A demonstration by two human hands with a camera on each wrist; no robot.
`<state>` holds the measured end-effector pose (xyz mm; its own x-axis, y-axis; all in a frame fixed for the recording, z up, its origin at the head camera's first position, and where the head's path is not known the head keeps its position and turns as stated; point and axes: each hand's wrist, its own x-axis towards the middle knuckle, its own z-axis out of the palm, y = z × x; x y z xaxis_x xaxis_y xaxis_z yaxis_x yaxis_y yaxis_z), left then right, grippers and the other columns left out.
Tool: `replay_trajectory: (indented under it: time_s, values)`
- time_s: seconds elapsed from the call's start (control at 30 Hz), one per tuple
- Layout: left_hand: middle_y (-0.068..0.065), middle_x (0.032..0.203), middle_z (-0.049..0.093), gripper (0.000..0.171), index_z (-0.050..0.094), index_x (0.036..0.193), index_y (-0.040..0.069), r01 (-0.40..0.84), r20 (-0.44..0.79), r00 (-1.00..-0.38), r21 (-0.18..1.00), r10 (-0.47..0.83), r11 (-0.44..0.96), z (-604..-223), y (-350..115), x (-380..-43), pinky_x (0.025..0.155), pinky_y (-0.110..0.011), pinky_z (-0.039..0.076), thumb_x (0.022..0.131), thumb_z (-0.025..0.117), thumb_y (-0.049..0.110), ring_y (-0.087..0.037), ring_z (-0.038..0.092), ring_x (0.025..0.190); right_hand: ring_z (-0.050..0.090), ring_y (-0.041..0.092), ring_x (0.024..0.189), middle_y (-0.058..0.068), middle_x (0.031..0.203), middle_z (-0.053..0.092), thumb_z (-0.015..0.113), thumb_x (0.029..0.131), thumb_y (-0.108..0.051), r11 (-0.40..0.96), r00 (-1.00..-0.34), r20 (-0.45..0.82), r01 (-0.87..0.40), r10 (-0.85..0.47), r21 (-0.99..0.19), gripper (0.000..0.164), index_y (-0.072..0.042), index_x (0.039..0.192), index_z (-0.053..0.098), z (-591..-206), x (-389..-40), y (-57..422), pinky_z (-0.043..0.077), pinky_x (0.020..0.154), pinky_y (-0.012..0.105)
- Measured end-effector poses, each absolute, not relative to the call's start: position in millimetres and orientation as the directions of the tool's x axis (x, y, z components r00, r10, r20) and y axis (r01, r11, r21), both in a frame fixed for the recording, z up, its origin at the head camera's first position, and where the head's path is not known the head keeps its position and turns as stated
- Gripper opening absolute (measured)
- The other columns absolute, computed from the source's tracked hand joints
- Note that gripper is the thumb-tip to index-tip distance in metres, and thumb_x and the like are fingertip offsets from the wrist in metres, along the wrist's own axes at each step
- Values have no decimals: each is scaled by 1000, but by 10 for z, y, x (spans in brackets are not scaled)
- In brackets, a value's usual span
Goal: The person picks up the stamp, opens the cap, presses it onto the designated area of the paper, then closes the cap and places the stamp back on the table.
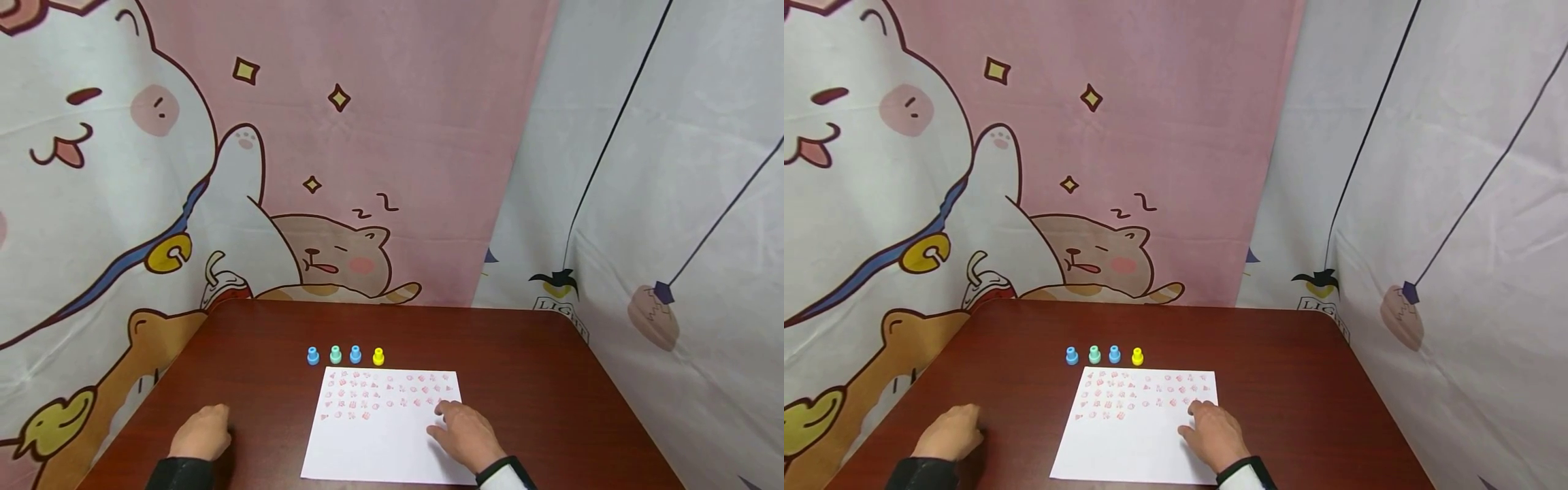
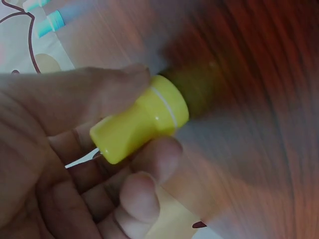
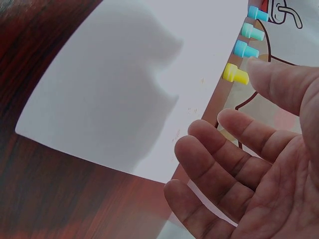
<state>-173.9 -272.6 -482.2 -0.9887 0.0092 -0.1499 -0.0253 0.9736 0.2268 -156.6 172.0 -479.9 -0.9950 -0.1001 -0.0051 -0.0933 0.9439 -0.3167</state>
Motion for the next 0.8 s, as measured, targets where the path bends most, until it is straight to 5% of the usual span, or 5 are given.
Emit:
replay_trajectory:
  time_s: [0.23, 0.53, 0.8]
  values:
    - [-19, 74, 63, 8, 63, 76, -5, 134, 25, -991, 222, 132, 966, -4848, -2673, -1785, 68, -53, 52, 72, 69, -7, -37, 63, 70, 54, 17, 71, 1, 80, 61, 78, 82, -32, 943, -994, -10, -99, -107, -318, 30, -9, 99, 69, -4816, -1559, 1717, 48, 67, 41]
    - [-10, 70, 55, 21, 59, 66, 5, 253, 164, -961, 186, 224, 949, -4836, -2420, -1874, 65, -48, 53, 70, 78, -4, -31, 60, 67, 54, 16, 71, 1, 82, 61, 78, 82, -32, 940, -994, -13, -98, -109, -328, 30, -9, 99, 69, -4831, -1552, 1705, 47, 67, 41]
    - [-16, 81, 53, 12, 67, 77, -3, 228, 152, -968, 206, 199, 952, -4765, -2152, -1960, 66, -46, 54, 72, 75, -10, -27, 58, 65, 55, 17, 72, 1, 82, 61, 78, 82, -32, 941, -994, -32, -85, -101, -329, 30, -9, 100, 69, -4826, -1563, 1696, 48, 68, 41]
